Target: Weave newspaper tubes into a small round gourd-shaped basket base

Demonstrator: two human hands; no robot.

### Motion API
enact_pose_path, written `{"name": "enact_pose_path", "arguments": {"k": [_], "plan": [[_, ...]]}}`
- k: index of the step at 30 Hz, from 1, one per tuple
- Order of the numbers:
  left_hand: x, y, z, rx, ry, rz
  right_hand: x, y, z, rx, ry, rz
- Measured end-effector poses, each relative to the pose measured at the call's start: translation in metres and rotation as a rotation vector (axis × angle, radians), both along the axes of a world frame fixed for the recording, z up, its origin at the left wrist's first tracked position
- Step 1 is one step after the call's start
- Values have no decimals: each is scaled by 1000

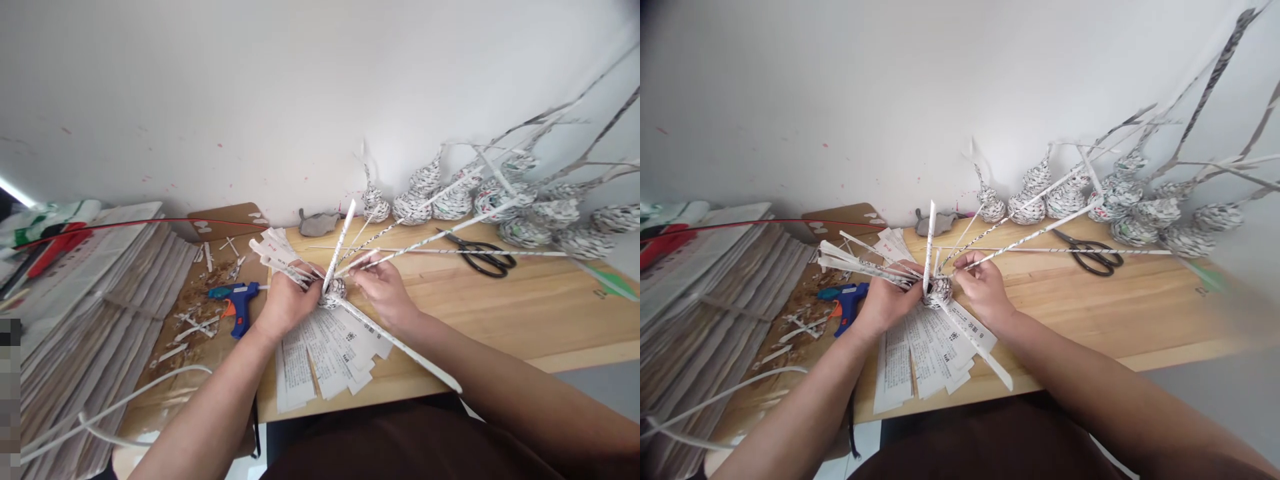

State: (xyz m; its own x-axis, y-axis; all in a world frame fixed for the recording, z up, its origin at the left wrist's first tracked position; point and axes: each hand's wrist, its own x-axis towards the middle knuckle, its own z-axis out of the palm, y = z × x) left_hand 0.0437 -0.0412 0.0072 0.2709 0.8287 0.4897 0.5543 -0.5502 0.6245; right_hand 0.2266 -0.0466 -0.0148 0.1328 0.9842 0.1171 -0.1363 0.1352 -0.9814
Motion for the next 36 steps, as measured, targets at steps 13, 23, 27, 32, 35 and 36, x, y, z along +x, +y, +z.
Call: {"name": "enact_pose_path", "arguments": {"k": [13,23,27,32,35,36], "plan": [[-1,1,1,-80,42,56,8,-18,11,-79,-599,388],[-3,0,1,-139,51,8,14,-17,42,541,-1439,27],[-3,0,-1,-174,18,-9,12,-22,37,430,-1434,125],[-3,1,-2,-181,-36,-8,17,-20,33,206,-1082,169],[-3,0,-3,-169,-67,-16,15,-15,33,140,-801,212],[-3,0,-3,-162,-70,-16,13,-14,33,110,-735,216]]}}
